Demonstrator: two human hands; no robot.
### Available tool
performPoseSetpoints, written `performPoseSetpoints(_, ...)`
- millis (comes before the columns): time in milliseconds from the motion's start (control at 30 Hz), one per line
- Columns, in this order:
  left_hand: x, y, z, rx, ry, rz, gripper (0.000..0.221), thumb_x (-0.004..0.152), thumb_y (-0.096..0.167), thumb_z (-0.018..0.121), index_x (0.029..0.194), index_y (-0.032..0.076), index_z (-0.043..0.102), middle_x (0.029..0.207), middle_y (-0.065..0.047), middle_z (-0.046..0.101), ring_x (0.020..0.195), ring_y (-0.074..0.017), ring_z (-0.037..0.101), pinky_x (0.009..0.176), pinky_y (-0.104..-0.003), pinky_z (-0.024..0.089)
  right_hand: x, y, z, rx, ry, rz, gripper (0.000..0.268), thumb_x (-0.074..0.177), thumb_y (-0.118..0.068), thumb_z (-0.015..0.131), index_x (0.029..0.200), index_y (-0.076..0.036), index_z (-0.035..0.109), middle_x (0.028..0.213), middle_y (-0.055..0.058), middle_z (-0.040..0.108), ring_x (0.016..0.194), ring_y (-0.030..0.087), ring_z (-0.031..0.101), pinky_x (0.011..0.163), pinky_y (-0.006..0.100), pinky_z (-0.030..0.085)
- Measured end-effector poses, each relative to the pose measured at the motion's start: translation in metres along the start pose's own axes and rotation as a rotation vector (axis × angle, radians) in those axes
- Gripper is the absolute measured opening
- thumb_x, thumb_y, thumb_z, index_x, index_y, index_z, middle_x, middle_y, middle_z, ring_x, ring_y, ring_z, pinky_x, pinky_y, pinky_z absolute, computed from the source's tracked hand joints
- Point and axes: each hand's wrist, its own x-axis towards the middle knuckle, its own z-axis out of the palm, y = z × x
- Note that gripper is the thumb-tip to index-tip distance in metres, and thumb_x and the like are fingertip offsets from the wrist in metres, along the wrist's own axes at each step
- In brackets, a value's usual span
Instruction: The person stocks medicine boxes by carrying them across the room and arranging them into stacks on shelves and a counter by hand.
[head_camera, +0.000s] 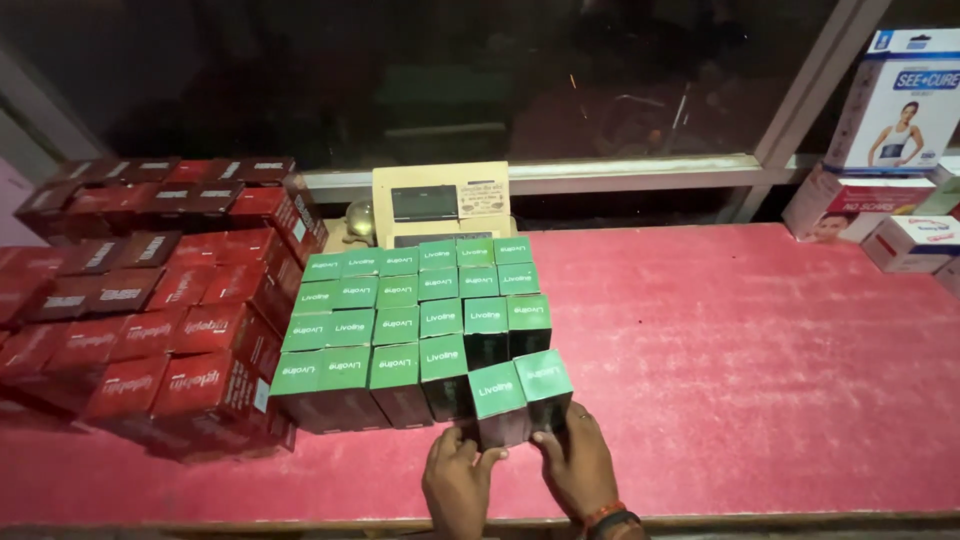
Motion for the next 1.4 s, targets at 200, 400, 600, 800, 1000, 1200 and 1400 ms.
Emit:
performPoseSetpoints(200, -0.001, -0.003, 0.000, -0.138, -0.023, 0.102, 0.022, 0.072, 0.028, 0.083, 0.081, 0.009, 0.078, 0.097, -0.008, 0.071, 0.086, -0.0288, 0.068, 0.071, -0.042, 0.055, -0.008, 0.017, 0.004, -0.032, 0.128, 0.049, 0.045, 0.077, -0.020, 0.077, 0.117, -0.004, 0.065, 0.103, 0.018, 0.071, 0.097, 0.038, 0.067, 0.083, 0.043, 0.054)
performPoseSetpoints(400, 0.019, 0.009, 0.000, -0.038, -0.043, -0.212, 0.025, 0.073, 0.035, 0.083, 0.078, 0.012, 0.073, 0.080, -0.003, 0.072, 0.076, -0.0270, 0.069, 0.067, -0.040, 0.053, 0.005, 0.004, 0.009, -0.151, 0.121, 0.175, 0.041, 0.074, -0.032, 0.085, 0.094, -0.002, 0.065, 0.082, 0.012, 0.064, 0.078, 0.029, 0.060, 0.072, 0.040, 0.051)
performPoseSetpoints(600, 0.028, 0.010, 0.003, -0.001, 0.000, -0.254, 0.030, 0.073, 0.040, 0.083, 0.072, 0.013, 0.070, 0.075, -0.001, 0.069, 0.073, -0.0282, 0.067, 0.065, -0.043, 0.051, 0.023, -0.020, 0.011, -0.038, 0.109, 0.343, 0.039, 0.072, -0.031, 0.085, 0.085, -0.001, 0.064, 0.075, 0.008, 0.055, 0.068, 0.025, 0.054, 0.065, 0.039, 0.048)
performPoseSetpoints(800, 0.024, 0.007, 0.012, 0.051, 0.043, -0.205, 0.023, 0.079, 0.036, 0.079, 0.077, 0.015, 0.070, 0.079, 0.000, 0.068, 0.077, -0.0275, 0.068, 0.064, -0.042, 0.052, 0.026, -0.018, 0.008, -0.082, 0.045, 0.326, 0.034, 0.073, -0.031, 0.084, 0.091, -0.005, 0.072, 0.072, 0.010, 0.056, 0.070, 0.025, 0.055, 0.067, 0.039, 0.047)
performPoseSetpoints(1000, 0.015, -0.002, 0.012, -0.107, 0.085, -0.202, 0.014, 0.084, 0.028, 0.077, 0.087, 0.017, 0.071, 0.076, -0.001, 0.070, 0.068, -0.0246, 0.068, 0.062, -0.039, 0.054, 0.013, 0.056, 0.008, 0.372, 0.068, 0.178, 0.047, 0.082, -0.023, 0.079, 0.123, -0.004, 0.065, 0.105, 0.006, 0.076, 0.089, 0.012, 0.067, 0.080, 0.028, 0.055)
performPoseSetpoints(1200, -0.036, 0.036, 0.016, -0.398, 0.012, -0.254, 0.016, 0.087, 0.026, 0.075, 0.096, 0.014, 0.073, 0.071, -0.001, 0.071, 0.058, -0.0163, 0.065, 0.058, -0.034, 0.053, -0.088, 0.118, -0.065, 0.606, 0.148, 0.430, 0.029, 0.093, -0.017, 0.069, 0.116, -0.001, 0.074, 0.093, 0.006, 0.080, 0.073, 0.010, 0.064, 0.063, 0.025, 0.049)
performPoseSetpoints(1400, -0.155, 0.170, 0.038, -0.936, -0.642, -0.092, 0.015, 0.094, 0.018, 0.071, 0.098, 0.004, 0.070, 0.066, -0.002, 0.064, 0.055, -0.0090, 0.057, 0.051, -0.026, 0.046, -0.223, 0.099, -0.210, 0.548, 0.565, 0.494, 0.030, 0.096, -0.024, 0.069, 0.111, 0.001, 0.076, 0.075, 0.004, 0.065, 0.064, 0.012, 0.056, 0.059, 0.028, 0.047)
